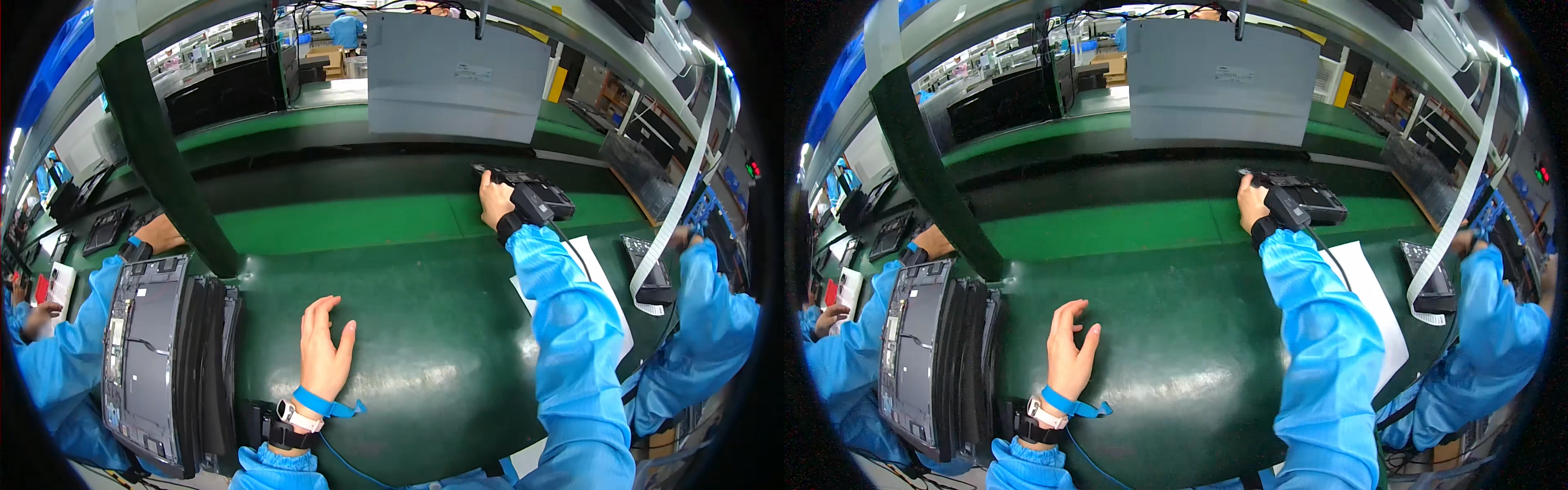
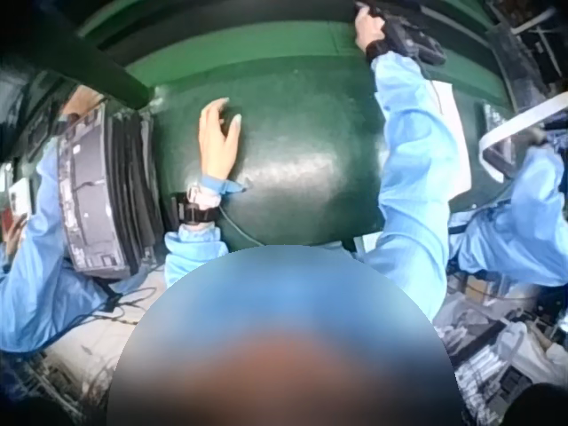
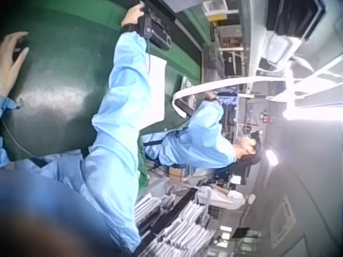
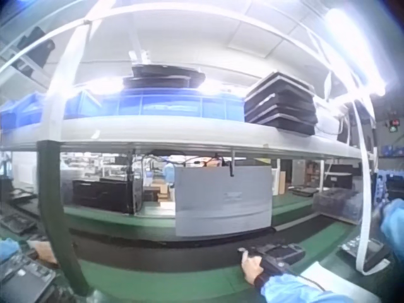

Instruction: Assembling internal circuit boards and components into electronic device casings on a factory production line.

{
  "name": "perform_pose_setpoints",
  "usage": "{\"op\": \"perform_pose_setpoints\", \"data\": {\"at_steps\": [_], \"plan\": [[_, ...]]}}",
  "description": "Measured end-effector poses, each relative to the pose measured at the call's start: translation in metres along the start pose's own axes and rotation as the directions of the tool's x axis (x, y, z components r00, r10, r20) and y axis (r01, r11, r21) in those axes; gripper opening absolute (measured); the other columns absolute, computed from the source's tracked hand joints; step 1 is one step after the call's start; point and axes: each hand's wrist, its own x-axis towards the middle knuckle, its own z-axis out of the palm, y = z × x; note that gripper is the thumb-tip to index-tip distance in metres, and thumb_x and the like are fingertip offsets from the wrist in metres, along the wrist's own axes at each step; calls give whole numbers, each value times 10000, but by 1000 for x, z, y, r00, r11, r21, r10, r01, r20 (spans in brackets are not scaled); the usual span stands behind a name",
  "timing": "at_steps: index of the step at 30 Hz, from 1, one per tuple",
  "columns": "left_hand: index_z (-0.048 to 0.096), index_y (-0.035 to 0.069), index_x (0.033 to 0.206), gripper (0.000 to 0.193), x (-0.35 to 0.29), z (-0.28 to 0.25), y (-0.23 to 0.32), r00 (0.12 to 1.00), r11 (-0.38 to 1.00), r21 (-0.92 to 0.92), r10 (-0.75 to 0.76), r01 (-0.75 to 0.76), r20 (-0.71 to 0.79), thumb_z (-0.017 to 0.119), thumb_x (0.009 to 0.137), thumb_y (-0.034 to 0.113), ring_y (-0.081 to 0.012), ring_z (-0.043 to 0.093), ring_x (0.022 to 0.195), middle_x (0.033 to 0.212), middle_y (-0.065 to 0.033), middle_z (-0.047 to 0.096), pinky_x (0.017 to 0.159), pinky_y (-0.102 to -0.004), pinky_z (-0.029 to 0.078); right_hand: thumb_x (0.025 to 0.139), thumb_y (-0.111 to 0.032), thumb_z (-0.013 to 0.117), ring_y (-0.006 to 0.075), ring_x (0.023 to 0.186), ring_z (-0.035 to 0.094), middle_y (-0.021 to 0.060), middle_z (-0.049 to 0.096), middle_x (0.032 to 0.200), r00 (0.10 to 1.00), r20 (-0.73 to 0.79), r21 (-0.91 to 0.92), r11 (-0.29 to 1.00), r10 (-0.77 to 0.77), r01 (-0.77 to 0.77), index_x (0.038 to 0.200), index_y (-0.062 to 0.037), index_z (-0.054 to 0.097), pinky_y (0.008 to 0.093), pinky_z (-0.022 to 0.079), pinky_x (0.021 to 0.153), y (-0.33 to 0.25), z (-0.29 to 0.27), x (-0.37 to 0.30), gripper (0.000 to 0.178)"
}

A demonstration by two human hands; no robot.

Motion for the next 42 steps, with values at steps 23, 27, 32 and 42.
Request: {"op": "perform_pose_setpoints", "data": {"at_steps": [23, 27, 32, 42], "plan": [[364, -1, 1326, 392, -68, -59, 6, 838, 440, -721, -381, 535, 390, 378, 949, 103, -212, 498, 1136, 1256, -107, 494, 956, -360, 411, 782, -173, 590, 169, 712, 621, 103, 629, 956, 662, -570, 694, 145, -487, 705, 1057, -42, 566, 252, 494, 523, -77, -224, -280, 306], [346, -21, 1344, 411, -91, -84, 9, 805, 525, -615, -450, 588, 386, 372, 950, 91, -202, 509, 1120, 1255, -112, 497, 958, -327, 397, 760, -138, 643, 208, 721, 622, 98, 627, 948, 823, -424, 846, 161, -379, 509, 976, -34, 600, 286, 509, 555, -34, -192, -269, 243], [401, -87, 1290, 441, -92, -90, 13, 916, 918, 92, -392, 385, 84, 470, 925, 150, -179, 538, 1023, 1191, -142, 527, 887, -263, 409, 755, 41, 600, 208, 773, 630, 93, 634, 923, 946, -16, 966, 238, -324, 98, 912, -18, 654, 269, 523, 608, 13, -166, -255, 176], [594, -9, 962, 250, -80, -60, 69, 981, 888, 426, 111, -170, 160, 659, 729, 53, -338, 497, 938, 962, -156, 568, 816, -395, 416, 733, -70, 686, 218, 844, 579, 54, 580, 906, 860, -67, 940, 256, -507, 225, 889, -74, 695, 312, 497, 728, 19, -144, -258, 156]]}}
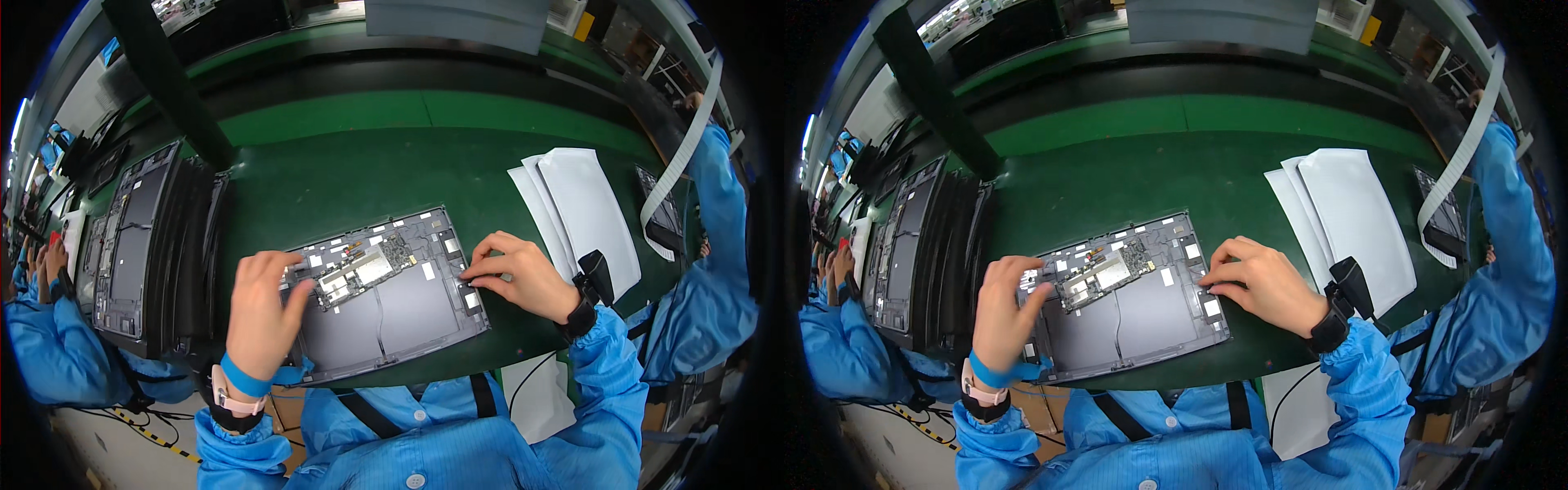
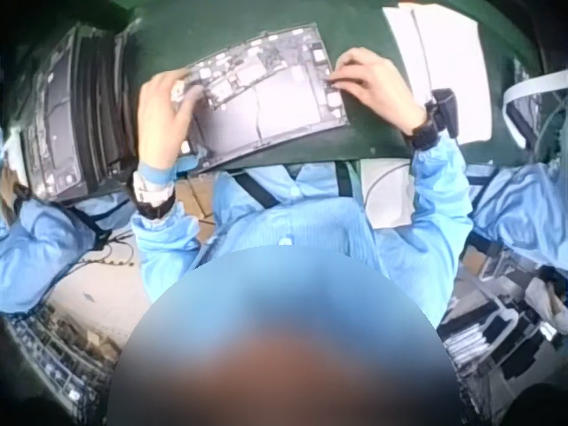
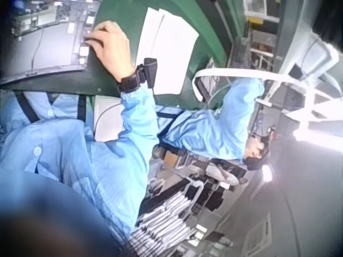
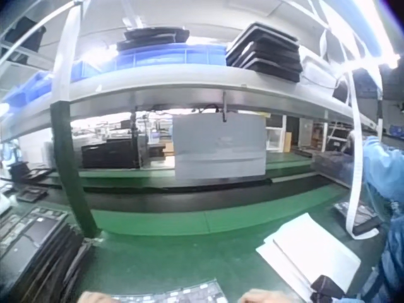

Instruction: Assembling internal circuit boards and components into electronic device casings on a factory production line.

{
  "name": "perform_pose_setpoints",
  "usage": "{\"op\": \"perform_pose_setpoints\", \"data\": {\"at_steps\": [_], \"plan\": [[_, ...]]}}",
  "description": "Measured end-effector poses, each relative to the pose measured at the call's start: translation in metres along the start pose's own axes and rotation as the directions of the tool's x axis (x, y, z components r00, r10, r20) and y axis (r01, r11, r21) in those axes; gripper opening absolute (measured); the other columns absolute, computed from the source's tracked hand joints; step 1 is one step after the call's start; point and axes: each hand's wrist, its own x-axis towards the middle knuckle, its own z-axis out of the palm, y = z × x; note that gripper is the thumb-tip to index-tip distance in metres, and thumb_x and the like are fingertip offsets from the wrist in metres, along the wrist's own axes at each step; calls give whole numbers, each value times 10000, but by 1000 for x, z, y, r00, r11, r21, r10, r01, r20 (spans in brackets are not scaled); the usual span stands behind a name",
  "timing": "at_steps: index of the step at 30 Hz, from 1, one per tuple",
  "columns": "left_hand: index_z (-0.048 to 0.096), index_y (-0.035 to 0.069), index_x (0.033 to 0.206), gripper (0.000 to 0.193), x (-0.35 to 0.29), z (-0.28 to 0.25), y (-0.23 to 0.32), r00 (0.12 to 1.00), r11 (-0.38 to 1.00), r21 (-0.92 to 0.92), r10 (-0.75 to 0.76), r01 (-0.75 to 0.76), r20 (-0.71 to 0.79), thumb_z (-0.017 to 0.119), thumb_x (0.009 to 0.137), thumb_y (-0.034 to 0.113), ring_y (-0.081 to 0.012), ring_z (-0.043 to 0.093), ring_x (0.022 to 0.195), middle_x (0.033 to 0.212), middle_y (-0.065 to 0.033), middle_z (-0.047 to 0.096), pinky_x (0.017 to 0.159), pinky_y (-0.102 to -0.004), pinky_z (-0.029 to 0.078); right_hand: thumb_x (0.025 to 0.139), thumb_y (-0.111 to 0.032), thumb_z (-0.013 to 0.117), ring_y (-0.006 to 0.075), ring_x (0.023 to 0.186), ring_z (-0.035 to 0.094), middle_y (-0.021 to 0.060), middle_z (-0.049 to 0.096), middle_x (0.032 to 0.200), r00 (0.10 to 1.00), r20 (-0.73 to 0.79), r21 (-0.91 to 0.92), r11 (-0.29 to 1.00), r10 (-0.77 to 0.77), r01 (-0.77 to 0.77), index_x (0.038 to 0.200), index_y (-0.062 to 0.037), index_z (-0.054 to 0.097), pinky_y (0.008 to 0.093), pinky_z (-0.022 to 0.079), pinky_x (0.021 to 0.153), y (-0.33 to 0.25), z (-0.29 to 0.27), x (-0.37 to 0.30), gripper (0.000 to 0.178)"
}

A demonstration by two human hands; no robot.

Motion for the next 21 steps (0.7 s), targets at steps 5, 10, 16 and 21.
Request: {"op": "perform_pose_setpoints", "data": {"at_steps": [5, 10, 16, 21], "plan": [[601, -5, 985, 325, 25, 19, 14, 973, 995, -56, 94, -84, 209, 704, 710, 133, -326, 503, 931, 976, -150, 584, 825, -381, 425, 733, -92, 688, 219, 863, 564, 44, 571, 899, 995, 50, -2, 996, -87, 87, 838, -67, 690, 314, 493, 740, 2, 0, 9, 107], [588, 8, 1009, 406, 39, 42, 6, 941, 986, -99, 155, -131, 301, 751, 661, 138, -303, 476, 936, 965, -118, 549, 834, -366, 427, 739, -126, 691, 215, 923, 540, 36, 560, 926, 989, 96, -16, 993, -111, 113, 836, -60, 664, 314, 486, 765, 4, 0, 14, 120], [549, 18, 888, 352, 51, 44, 12, 928, 986, -84, 167, -147, 333, 768, 629, 110, -291, 451, 954, 948, -115, 525, 841, -354, 424, 758, -132, 685, 208, 951, 528, 34, 553, 949, 976, 178, -18, 992, -123, 128, 829, -52, 654, 311, 481, 785, 9, -5, 20, 111], [522, 24, 869, 307, 65, 40, 4, 889, 965, -260, 144, -29, 435, 747, 672, 98, -258, 538, 814, 854, -119, 580, 742, -338, 460, 759, -62, 680, 181, 759, 623, 76, 650, 888, 996, -54, 211, 974, -76, 86, 833, -31, 690, 268, 508, 668, 6, 3, 26, 81]]}}
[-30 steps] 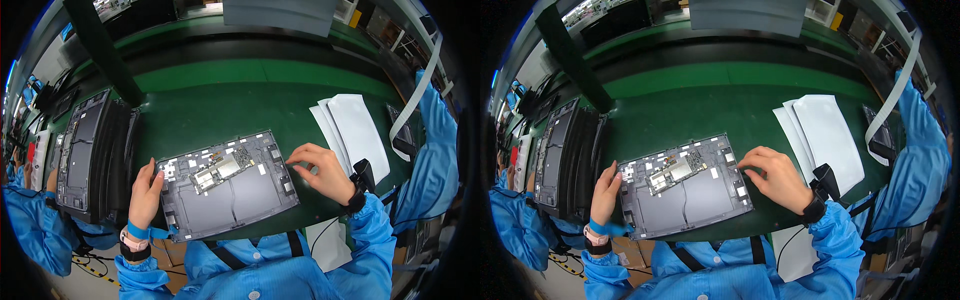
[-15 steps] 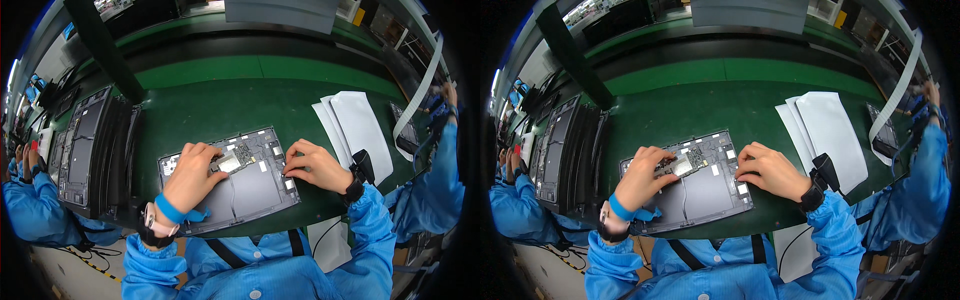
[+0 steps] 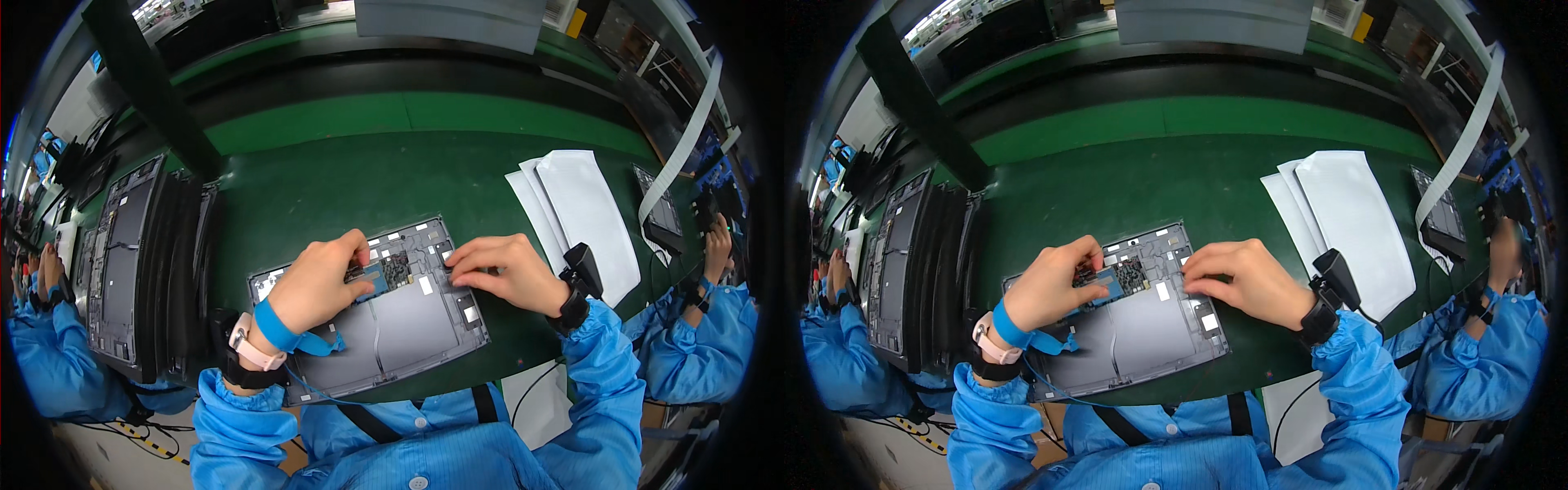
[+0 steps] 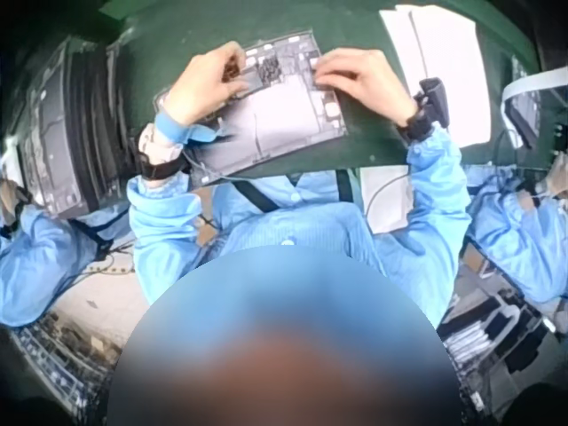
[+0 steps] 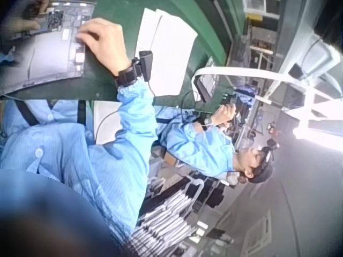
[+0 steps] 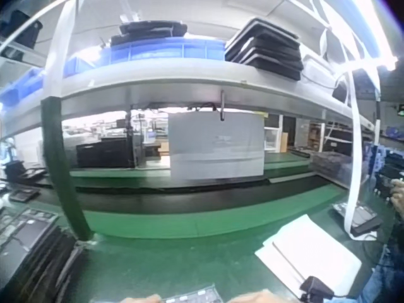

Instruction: Assembling internal circuit boards and components into electronic device casings on a factory production line.

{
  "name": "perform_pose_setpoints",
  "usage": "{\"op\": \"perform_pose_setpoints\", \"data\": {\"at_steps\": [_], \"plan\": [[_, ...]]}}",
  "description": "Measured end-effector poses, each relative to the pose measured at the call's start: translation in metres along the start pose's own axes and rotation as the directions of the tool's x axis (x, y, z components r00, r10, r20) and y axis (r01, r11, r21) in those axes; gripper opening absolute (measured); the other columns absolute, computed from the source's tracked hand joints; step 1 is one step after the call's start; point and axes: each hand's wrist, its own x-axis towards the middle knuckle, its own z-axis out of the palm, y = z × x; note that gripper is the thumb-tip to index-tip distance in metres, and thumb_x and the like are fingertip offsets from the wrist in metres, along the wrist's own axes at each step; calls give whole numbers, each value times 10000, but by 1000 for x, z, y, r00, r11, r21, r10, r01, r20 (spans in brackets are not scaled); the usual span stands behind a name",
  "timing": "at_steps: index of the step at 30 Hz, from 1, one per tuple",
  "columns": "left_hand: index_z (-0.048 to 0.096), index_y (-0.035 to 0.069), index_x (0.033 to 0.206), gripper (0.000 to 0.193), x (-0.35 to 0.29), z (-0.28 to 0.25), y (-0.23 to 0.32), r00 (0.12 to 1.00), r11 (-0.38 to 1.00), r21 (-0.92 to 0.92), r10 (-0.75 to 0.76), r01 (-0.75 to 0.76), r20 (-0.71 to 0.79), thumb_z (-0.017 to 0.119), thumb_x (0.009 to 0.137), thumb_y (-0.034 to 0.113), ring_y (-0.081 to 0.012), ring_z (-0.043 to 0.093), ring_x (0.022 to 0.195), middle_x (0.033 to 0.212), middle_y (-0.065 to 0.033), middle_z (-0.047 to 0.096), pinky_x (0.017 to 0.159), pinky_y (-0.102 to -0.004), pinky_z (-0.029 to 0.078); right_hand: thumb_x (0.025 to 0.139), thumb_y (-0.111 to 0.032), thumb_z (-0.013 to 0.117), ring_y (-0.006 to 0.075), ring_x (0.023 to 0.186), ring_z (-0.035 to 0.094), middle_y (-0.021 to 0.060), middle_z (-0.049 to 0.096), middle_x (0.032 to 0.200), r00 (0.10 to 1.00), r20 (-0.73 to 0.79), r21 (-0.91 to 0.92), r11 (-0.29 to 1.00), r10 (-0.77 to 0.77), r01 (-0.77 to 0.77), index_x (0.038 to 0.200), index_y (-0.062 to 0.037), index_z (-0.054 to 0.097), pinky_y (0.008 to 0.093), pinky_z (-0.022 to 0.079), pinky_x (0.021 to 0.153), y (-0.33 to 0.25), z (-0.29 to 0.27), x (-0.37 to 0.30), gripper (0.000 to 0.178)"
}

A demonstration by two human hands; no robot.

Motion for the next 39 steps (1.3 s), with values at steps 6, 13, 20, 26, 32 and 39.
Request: {"op": "perform_pose_setpoints", "data": {"at_steps": [6, 13, 20, 26, 32, 39], "plan": [[500, 13, 862, 233, 13, -15, 1, 972, 885, -406, -231, 229, 44, 702, 749, 40, -18, 528, 665, 735, -6, 610, 570, -183, 417, 819, 25, 607, 147, 758, 663, 142, 668, 910, 901, -95, 514, 796, 424, -321, 1014, 58, 632, 233, 540, 680, -11, 30, 19, 200], [496, 2, 888, 237, 12, 4, -4, 969, 665, -731, -248, 153, -23, 694, 770, 59, -34, 527, 632, 720, -30, 622, 545, -178, 402, 842, 57, 563, 232, 856, 663, 211, 644, 916, 869, -195, 648, 725, 455, -234, 964, 111, 579, 278, 554, 764, -6, 47, 24, 134], [488, 9, 919, 224, 8, 6, -2, 959, 604, -778, -282, 174, -4, 671, 790, 22, -27, 538, 695, 797, -25, 625, 583, -168, 419, 837, 28, 585, 180, 762, 673, 149, 667, 867, 859, -202, 655, 717, 471, -239, 930, 85, 641, 231, 554, 675, -8, 48, 21, 122], [471, 14, 943, 255, 7, 9, 0, 962, 585, -789, -273, 188, 27, 672, 787, 3, -24, 539, 708, 822, -25, 627, 594, -161, 424, 844, 56, 562, 152, 707, 622, 140, 628, 909, 885, -214, 599, 771, 414, -216, 958, 78, 641, 229, 534, 626, -10, 45, 20, 140], [459, 21, 935, 265, 5, 8, 5, 960, 613, -757, -271, 226, 68, 674, 782, -9, -11, 531, 705, 826, -33, 631, 562, -144, 413, 797, 4, 634, 118, 636, 647, 101, 654, 826, 860, -299, 577, 796, 414, -184, 864, 52, 659, 198, 494, 529, -8, 52, 18, 86], [458, 18, 938, 268, 4, 10, 5, 963, 661, -709, -251, 245, 98, 668, 778, -29, -19, 551, 730, 822, -38, 637, 578, -148, 439, 772, -2, 655, 116, 617, 648, 97, 659, 787, 848, -347, 531, 829, 402, -176, 830, 35, 665, 198, 477, 514, -5, 54, 18, 70]]}}
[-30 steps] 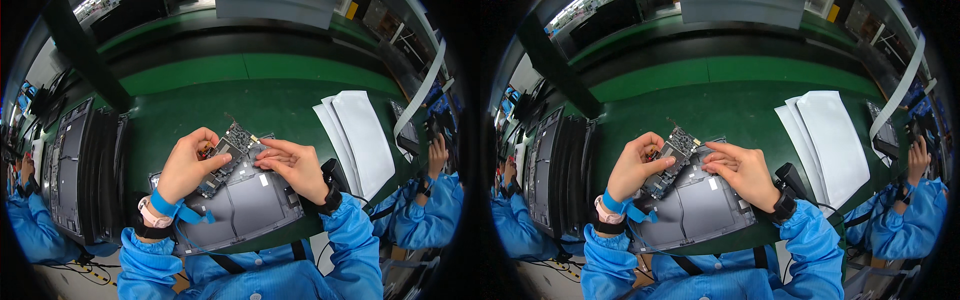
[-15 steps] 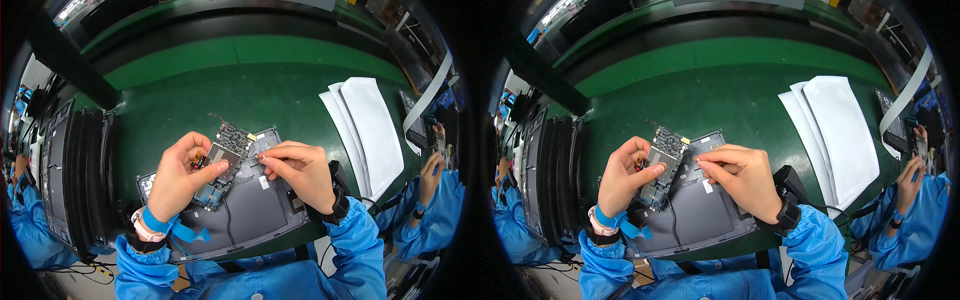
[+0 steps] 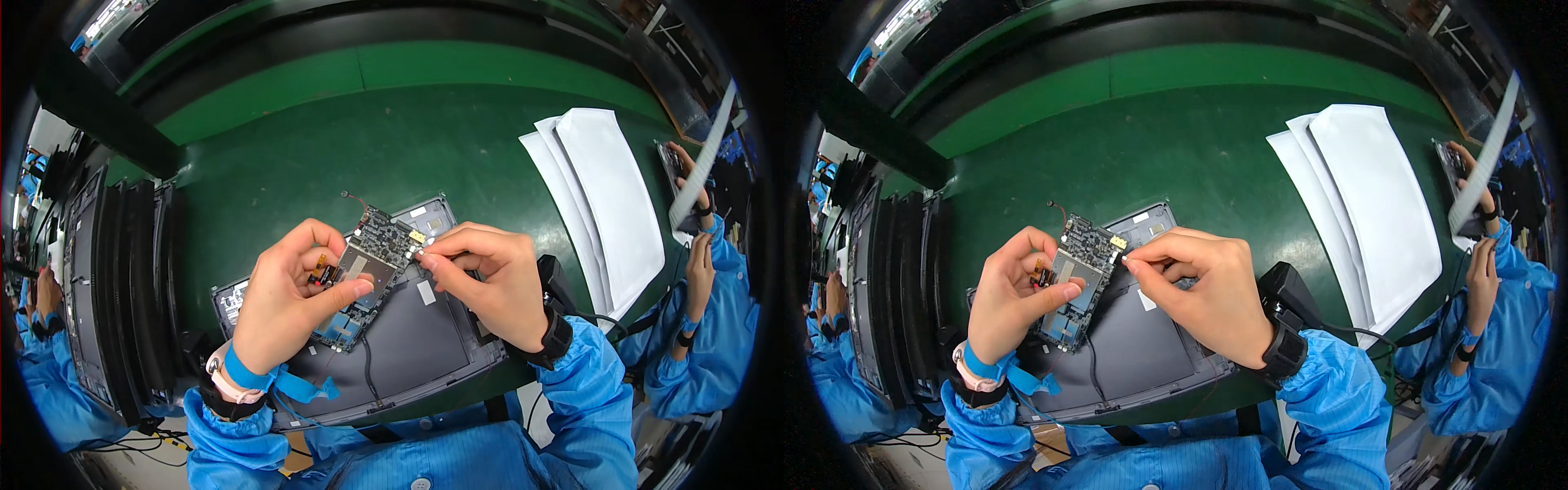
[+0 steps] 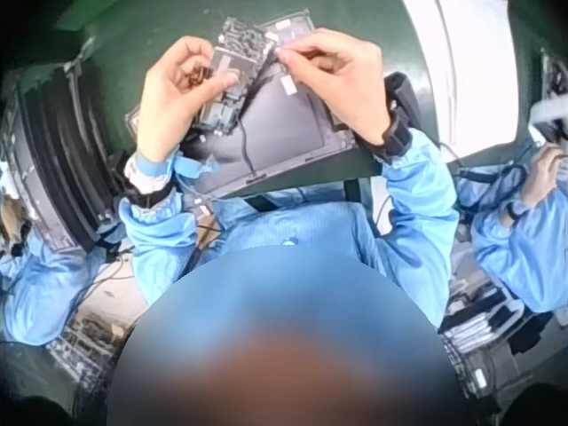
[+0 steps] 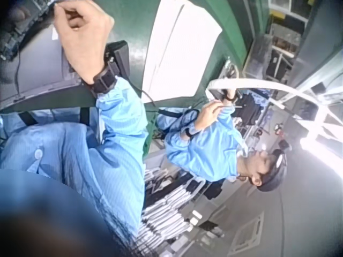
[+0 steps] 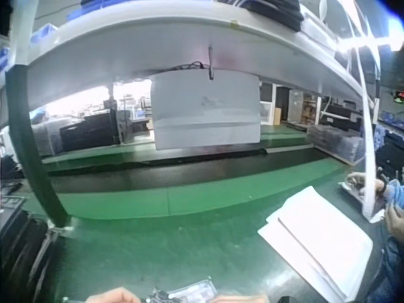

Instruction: Assembling internal circuit boards and components into electronic device casings on a factory production line.

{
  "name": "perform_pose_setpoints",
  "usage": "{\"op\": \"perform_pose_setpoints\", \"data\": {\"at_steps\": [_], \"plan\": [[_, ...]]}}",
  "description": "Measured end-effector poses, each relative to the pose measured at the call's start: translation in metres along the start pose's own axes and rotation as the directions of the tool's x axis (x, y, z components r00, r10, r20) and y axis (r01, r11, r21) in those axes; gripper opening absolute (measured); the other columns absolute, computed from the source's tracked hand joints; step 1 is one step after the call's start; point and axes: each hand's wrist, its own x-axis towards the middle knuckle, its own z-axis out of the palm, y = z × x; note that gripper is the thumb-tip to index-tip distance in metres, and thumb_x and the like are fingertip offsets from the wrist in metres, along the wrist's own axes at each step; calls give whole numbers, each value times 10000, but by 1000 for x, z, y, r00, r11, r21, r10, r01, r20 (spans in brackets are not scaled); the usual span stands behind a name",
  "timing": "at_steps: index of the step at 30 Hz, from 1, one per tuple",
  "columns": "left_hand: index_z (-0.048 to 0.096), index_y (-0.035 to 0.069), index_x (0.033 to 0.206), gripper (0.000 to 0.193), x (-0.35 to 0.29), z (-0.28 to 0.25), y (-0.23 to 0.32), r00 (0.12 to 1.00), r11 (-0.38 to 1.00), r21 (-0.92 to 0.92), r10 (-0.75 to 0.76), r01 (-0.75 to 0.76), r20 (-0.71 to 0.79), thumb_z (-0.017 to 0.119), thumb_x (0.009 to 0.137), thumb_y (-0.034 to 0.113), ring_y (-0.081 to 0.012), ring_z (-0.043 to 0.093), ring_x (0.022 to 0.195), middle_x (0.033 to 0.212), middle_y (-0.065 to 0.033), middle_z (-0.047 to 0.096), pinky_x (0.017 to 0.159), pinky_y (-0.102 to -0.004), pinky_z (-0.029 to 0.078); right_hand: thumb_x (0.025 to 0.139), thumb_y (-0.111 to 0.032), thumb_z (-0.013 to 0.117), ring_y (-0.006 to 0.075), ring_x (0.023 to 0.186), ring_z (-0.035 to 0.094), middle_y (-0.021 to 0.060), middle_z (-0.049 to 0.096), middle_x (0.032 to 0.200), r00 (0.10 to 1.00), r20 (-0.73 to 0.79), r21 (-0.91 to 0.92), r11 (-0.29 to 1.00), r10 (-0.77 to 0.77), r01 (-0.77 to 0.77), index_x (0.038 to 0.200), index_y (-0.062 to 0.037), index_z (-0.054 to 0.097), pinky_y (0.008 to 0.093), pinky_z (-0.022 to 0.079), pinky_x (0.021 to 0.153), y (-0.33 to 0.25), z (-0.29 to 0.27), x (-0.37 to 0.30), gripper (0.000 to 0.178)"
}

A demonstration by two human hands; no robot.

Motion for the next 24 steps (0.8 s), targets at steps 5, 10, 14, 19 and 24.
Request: {"op": "perform_pose_setpoints", "data": {"at_steps": [5, 10, 14, 19, 24], "plan": [[461, 9, 966, 282, -2, 3, 4, 999, 999, 28, 40, -41, 3, 665, 776, -38, -50, 586, 779, 837, -52, 649, 638, -168, 469, 776, -8, 654, 112, 615, 642, 96, 664, 790, 1000, -6, -29, 999, -23, 23, 830, 26, 667, 202, 470, 512, -2, 1, 0, 65], [464, 4, 984, 289, -1, 5, 4, 999, 999, 28, 35, -35, 1, 661, 778, -41, -53, 590, 785, 844, -59, 654, 657, -173, 473, 776, -9, 654, 108, 606, 637, 93, 663, 778, 1000, 1, -49, 999, -13, 13, 831, 25, 666, 204, 473, 520, -1, 1, -1, 66], [477, 4, 985, 288, -3, 4, 2, 998, 997, 50, 53, -53, -12, 670, 774, -33, -58, 594, 785, 825, -58, 657, 666, -177, 474, 770, -15, 658, 104, 596, 625, 89, 661, 768, 1000, 11, -81, 996, -27, 28, 826, 19, 666, 208, 473, 528, -4, 1, -1, 67], [524, -4, 1013, 304, -3, 6, 3, 997, 984, 172, 50, -39, -60, 697, 763, -2, -61, 598, 785, 824, -56, 663, 683, -192, 478, 751, -7, 659, 99, 564, 601, 78, 647, 726, 998, 0, -135, 988, -70, 69, 803, 13, 662, 214, 459, 513, -3, 1, -2, 55], [512, -84, 1077, 356, -5, 7, 1, 995, 980, 186, 75, -63, -60, 651, 749, -89, -159, 651, 838, 896, -145, 660, 738, -228, 526, 736, 6, 654, 95, 539, 578, 67, 629, 684, 996, -12, -189, 979, -87, 83, 779, 9, 653, 216, 441, 494, -4, 2, -3, 43]]}}
